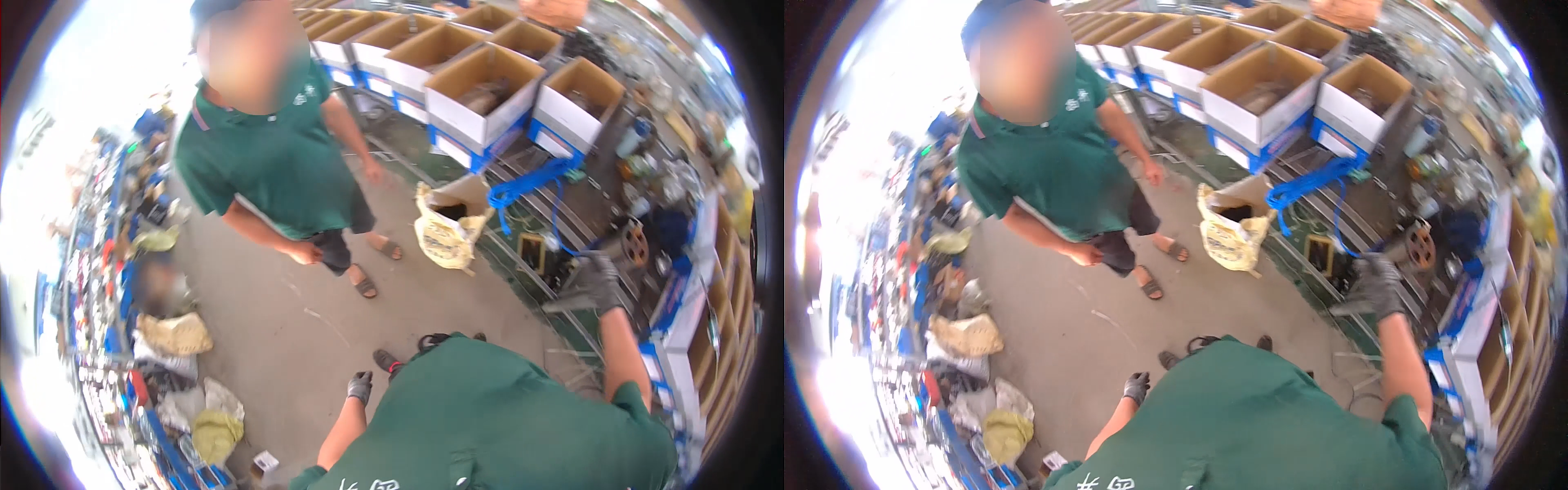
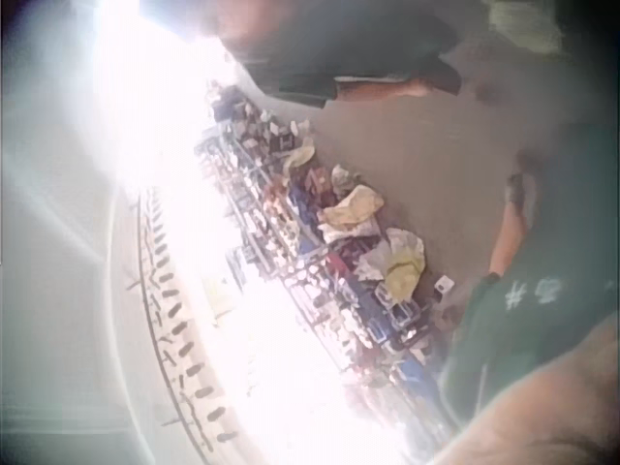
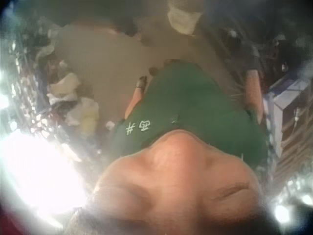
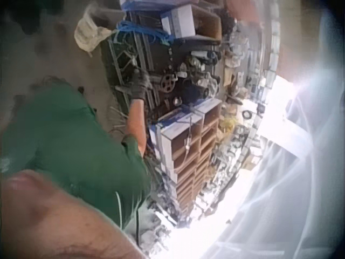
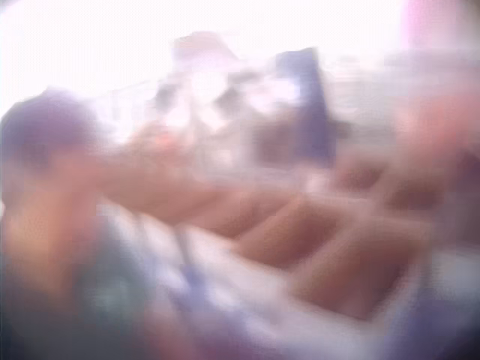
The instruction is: The person assembles various metal components of a water pump, using a hammer to seat parts and connecting electrical wires to the motor assembly.
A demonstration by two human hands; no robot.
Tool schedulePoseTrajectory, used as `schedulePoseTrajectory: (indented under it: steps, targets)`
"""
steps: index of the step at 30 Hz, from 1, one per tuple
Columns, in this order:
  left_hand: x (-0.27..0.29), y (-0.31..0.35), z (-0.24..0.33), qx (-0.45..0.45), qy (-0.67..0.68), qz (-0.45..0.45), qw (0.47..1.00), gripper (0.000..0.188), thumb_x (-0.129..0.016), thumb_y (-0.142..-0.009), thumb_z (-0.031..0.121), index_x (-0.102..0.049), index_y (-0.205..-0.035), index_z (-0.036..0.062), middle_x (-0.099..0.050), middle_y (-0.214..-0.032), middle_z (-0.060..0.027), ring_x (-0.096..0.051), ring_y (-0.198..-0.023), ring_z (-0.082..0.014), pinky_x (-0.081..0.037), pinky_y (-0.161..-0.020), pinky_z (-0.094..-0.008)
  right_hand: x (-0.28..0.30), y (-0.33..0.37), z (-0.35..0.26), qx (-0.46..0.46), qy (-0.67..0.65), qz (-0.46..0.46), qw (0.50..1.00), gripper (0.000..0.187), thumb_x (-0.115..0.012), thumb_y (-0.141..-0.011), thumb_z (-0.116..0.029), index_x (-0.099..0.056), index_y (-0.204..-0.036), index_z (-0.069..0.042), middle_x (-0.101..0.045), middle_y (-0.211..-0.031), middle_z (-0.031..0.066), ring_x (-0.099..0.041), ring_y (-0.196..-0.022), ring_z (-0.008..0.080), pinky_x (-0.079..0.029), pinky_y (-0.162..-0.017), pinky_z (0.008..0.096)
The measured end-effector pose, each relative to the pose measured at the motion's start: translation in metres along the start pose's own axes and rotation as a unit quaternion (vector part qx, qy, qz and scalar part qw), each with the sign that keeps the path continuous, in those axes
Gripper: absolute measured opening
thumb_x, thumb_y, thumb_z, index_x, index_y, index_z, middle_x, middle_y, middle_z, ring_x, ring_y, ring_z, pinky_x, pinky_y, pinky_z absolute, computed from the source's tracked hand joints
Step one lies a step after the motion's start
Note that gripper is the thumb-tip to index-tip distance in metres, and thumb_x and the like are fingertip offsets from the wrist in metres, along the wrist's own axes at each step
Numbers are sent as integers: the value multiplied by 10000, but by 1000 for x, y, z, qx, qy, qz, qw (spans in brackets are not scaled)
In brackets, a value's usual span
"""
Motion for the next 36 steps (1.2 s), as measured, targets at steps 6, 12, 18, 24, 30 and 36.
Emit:
schedulePoseTrajectory:
  steps: [6,12,18,24,30,36]
  targets:
    - [105,-23,-35,-66,51,-16,996,362,-673,-933,322,-657,-1140,25,-696,-919,-92,-634,-777,-169,-538,-684,-347,-229,83,-103,-86,27,-262,961,250,-664,-949,-238,-715,-1095,-42,-741,-1026,127,-691,-940,219,-546,-830,359]
    - [142,-119,-15,-80,8,-101,992,326,-685,-933,300,-651,-1118,34,-698,-898,-93,-643,-779,-181,-542,-676,-367,-325,115,-148,-28,50,-228,972,254,-663,-929,-252,-711,-1058,-39,-704,-1014,179,-673,-958,346,-540,-849,426]
    - [267,-169,-17,-48,31,-64,996,292,-696,-933,279,-645,-1096,42,-700,-877,-94,-652,-781,-192,-546,-667,-386,-428,125,-170,-63,38,-237,969,274,-647,-930,-271,-711,-1056,-37,-711,-1021,180,-674,-972,351,-537,-866,427]
    - [365,-230,-1,-34,72,-36,996,260,-708,-933,258,-639,-1074,51,-702,-856,-95,-662,-784,-204,-549,-659,-406,-493,129,-161,-171,108,-280,938,383,-560,-929,-365,-713,-1066,-41,-705,-1083,207,-665,-1007,391,-522,-892,464]
    - [418,-305,47,-147,51,-38,987,256,-720,-929,258,-664,-1068,50,-718,-875,-87,-676,-792,-194,-554,-669,-390,-563,100,-166,-245,203,-401,859,200,-552,-876,-172,-721,-936,-85,-721,-981,152,-689,-903,352,-563,-776,433]
    - [477,-302,134,-172,-71,-12,983,272,-708,-923,273,-698,-1066,41,-720,-847,-73,-641,-675,-168,-524,-613,-335,-662,100,-86,146,346,-472,798,244,-718,-722,-78,-683,-962,-47,-703,-950,138,-688,-849,309,-581,-753,394]
Point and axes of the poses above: each hand's wrist, its own y-axis away from the middle knuckle, its own x-axis out of the back of the hand, z = x × y, the point moved 1 cm from there along -y, towards the middle knuckle
